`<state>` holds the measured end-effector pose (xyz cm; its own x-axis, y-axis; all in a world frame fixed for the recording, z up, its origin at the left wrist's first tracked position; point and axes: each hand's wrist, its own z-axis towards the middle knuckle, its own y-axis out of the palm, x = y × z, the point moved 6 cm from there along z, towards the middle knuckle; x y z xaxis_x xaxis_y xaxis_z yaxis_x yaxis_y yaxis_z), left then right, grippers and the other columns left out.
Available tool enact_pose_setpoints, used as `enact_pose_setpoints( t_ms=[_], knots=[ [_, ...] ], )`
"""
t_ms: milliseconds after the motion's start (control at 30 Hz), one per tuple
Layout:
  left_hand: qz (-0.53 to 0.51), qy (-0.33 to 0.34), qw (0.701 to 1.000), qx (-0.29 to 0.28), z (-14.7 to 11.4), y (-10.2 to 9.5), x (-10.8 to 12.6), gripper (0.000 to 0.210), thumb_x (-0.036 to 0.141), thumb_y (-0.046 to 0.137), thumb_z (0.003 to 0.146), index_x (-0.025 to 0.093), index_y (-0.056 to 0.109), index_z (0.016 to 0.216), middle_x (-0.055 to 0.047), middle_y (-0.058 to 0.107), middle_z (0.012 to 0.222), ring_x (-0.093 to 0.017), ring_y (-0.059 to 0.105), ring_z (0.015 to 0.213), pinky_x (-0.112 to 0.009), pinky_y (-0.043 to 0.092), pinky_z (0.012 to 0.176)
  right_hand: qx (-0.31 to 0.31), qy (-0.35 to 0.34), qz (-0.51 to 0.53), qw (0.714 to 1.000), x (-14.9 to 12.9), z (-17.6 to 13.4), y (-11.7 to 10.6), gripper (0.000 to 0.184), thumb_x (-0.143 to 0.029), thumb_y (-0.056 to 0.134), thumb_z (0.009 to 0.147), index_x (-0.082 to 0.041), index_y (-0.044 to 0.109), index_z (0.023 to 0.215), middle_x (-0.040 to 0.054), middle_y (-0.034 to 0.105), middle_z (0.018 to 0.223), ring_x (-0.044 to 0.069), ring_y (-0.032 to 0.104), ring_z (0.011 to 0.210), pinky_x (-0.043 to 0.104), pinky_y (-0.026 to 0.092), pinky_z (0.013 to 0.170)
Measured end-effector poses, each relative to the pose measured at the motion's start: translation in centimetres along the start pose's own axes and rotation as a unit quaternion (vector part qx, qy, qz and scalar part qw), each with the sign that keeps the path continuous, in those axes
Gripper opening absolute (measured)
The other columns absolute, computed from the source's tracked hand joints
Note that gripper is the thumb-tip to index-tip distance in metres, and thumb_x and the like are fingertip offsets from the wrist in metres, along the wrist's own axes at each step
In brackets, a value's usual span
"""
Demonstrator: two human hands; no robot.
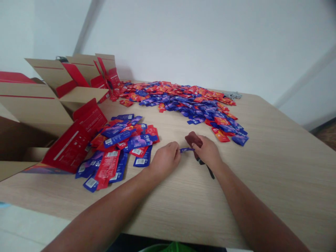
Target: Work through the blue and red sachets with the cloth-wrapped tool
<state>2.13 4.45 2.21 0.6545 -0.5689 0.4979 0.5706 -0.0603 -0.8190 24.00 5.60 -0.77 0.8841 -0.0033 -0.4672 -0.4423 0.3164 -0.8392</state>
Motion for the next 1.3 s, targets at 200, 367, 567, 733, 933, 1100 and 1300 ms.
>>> enact_pose_setpoints(
  t_ms=[200,367,567,733,933,1100,1300],
  knots=[
    [-0.039,-0.058,0.992,0.104,1.4,-3.7,-2.5,0.007,0.023,0.057,0.100,0.023,0.063,0.096,-0.002,0.072,0.087,-0.020,0.068,0.081,-0.032,0.048,0.072,-0.001,-0.002,0.012,1.000,-0.2,-0.1,-0.2,0.028,-0.032,0.070,0.094,-0.025,0.075,0.120,0.0060,0.077,0.107,0.024,0.069,0.095,0.032,0.045,0.078],
    [-0.024,-0.100,0.971,0.216,1.9,-9.5,-6.4,0.007,0.027,0.062,0.096,0.025,0.068,0.097,-0.003,0.075,0.091,-0.024,0.071,0.086,-0.038,0.054,0.080,0.002,-0.002,0.010,1.000,-0.4,-0.1,-0.3,0.026,-0.030,0.070,0.092,-0.023,0.074,0.117,0.0070,0.077,0.107,0.026,0.069,0.097,0.033,0.045,0.079],
    [0.063,-0.177,0.938,0.292,0.4,-15.2,-12.2,0.019,0.021,0.068,0.081,0.027,0.069,0.099,-0.008,0.074,0.095,-0.034,0.070,0.101,-0.057,0.056,0.101,0.000,0.004,0.007,1.000,-0.3,-0.1,-0.2,0.024,-0.029,0.070,0.092,-0.024,0.074,0.114,0.0061,0.076,0.104,0.024,0.068,0.093,0.032,0.043,0.075],
    [0.102,-0.107,0.922,0.357,0.0,-15.1,-9.9,0.031,0.021,0.062,0.089,0.027,0.070,0.118,-0.012,0.069,0.128,-0.039,0.057,0.133,-0.064,0.042,0.120,0.006,0.002,0.010,1.000,-0.3,-0.1,-0.1,0.027,-0.029,0.070,0.092,-0.023,0.074,0.118,0.0068,0.076,0.108,0.025,0.069,0.096,0.033,0.045,0.079],
    [-0.030,0.027,0.981,0.191,2.9,-4.8,-3.4,0.031,0.016,0.058,0.092,0.021,0.067,0.121,-0.010,0.071,0.126,-0.027,0.064,0.126,-0.050,0.051,0.116,0.011,0.002,0.018,1.000,-0.1,-0.1,0.2,0.027,-0.031,0.070,0.093,-0.023,0.073,0.119,0.0067,0.076,0.108,0.025,0.069,0.097,0.033,0.045,0.080],
    [-0.091,-0.014,0.992,0.084,7.0,3.3,-2.6,0.041,0.011,0.057,0.087,0.019,0.067,0.125,-0.011,0.071,0.133,-0.025,0.065,0.130,-0.045,0.052,0.117,0.009,0.002,0.014,1.000,-0.2,0.0,0.1,0.025,-0.031,0.069,0.094,-0.023,0.073,0.117,0.0066,0.075,0.108,0.025,0.069,0.098,0.033,0.045,0.082],
    [-0.084,-0.061,0.992,0.069,14.0,7.3,-5.0,0.047,0.010,0.049,0.091,0.014,0.067,0.135,-0.015,0.069,0.142,-0.026,0.063,0.137,-0.046,0.049,0.122,0.007,0.004,0.013,1.000,-0.5,0.0,-0.1,0.022,-0.034,0.070,0.094,-0.022,0.072,0.113,0.0077,0.075,0.106,0.025,0.068,0.096,0.033,0.045,0.081]
  ],
)
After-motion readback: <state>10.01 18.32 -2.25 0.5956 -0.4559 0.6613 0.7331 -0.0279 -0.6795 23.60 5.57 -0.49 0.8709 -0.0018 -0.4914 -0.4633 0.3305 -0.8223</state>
